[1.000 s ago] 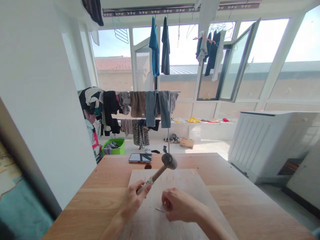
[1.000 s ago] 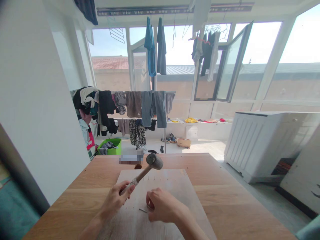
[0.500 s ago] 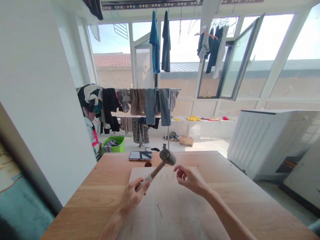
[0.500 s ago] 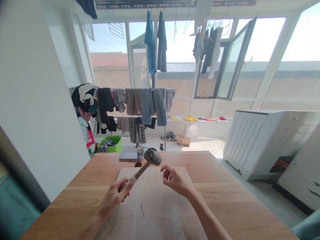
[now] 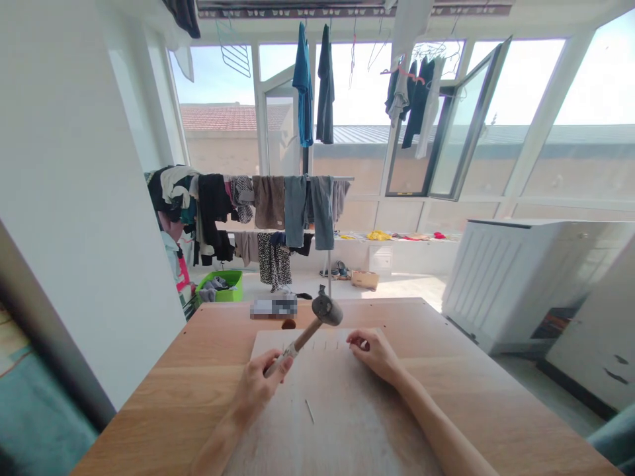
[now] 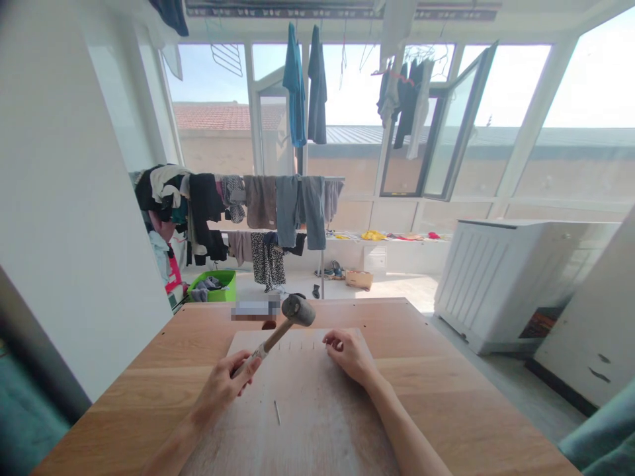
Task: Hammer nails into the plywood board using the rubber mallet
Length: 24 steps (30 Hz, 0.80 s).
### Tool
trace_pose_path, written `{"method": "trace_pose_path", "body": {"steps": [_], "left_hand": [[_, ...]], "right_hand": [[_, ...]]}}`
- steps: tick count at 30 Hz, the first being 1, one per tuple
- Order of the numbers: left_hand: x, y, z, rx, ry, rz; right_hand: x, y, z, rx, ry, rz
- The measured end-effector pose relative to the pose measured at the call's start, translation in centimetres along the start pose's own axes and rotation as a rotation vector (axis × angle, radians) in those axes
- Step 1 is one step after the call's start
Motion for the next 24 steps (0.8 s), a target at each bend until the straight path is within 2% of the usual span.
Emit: {"method": "trace_pose_path", "body": {"steps": [9, 18, 24], "left_hand": [[0.0, -0.1, -0.2, 0.025, 0.000, -0.002], [0.0, -0.1, 0.1, 0.045, -0.013, -0.011], [0.1, -0.8, 0.0, 0.121, -0.034, -0.038]], "right_hand": [[0.1, 0.0, 0.0, -0.036, -0.004, -0.024], [-0.2, 0.3, -1.6, -0.062, 0.008, -0.020], [-0.2, 0.2, -1.4, -0.026, -0.013, -0.014]]}}
Point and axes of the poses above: each hand's wrist, its own x-axis towards the middle knuckle, its own y-axis out of the back of the hand, z = x × y, the point moved 9 cm from there along x, towards the middle knuckle, and after that the axes turned 13 degrees about z, right-handed, at the moved point
